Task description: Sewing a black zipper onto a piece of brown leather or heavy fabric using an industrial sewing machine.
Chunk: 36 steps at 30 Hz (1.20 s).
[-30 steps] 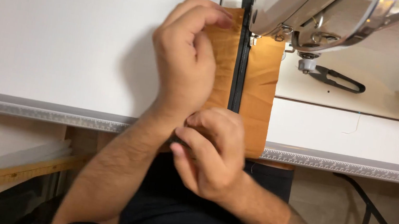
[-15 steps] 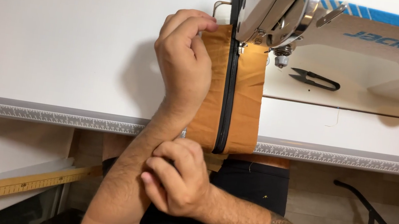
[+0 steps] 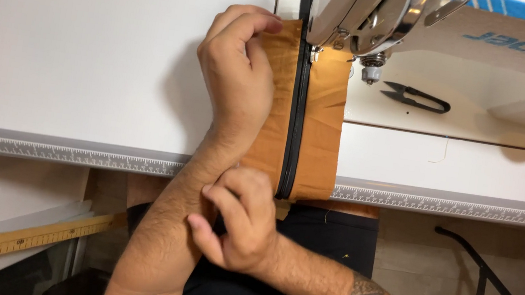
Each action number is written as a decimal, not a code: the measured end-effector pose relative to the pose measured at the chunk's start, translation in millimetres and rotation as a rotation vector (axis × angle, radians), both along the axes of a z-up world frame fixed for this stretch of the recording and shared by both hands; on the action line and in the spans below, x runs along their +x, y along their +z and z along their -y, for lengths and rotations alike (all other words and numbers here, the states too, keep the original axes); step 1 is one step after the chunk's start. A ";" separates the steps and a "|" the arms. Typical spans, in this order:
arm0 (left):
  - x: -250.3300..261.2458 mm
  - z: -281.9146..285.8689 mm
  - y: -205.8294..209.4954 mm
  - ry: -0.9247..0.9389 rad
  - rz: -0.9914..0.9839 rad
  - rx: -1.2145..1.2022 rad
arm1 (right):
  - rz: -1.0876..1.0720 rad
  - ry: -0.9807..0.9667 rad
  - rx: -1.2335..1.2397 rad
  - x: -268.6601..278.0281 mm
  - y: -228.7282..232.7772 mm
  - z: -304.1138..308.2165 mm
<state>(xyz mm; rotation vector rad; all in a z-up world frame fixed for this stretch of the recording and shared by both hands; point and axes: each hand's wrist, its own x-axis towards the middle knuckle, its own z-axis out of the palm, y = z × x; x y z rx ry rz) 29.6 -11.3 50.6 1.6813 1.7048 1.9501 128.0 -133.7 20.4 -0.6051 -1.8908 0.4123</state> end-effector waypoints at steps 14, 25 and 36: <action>-5.9 22.1 -17.0 -0.018 -0.463 -0.093 | 0.151 0.056 0.055 64.1 15.5 -46.3; -12.0 76.7 -36.6 -0.362 -0.842 -0.256 | 0.671 0.247 0.218 119.9 6.2 -97.4; -13.9 79.3 -38.1 -0.373 -0.873 -0.267 | 0.722 0.213 0.271 122.4 4.0 -97.4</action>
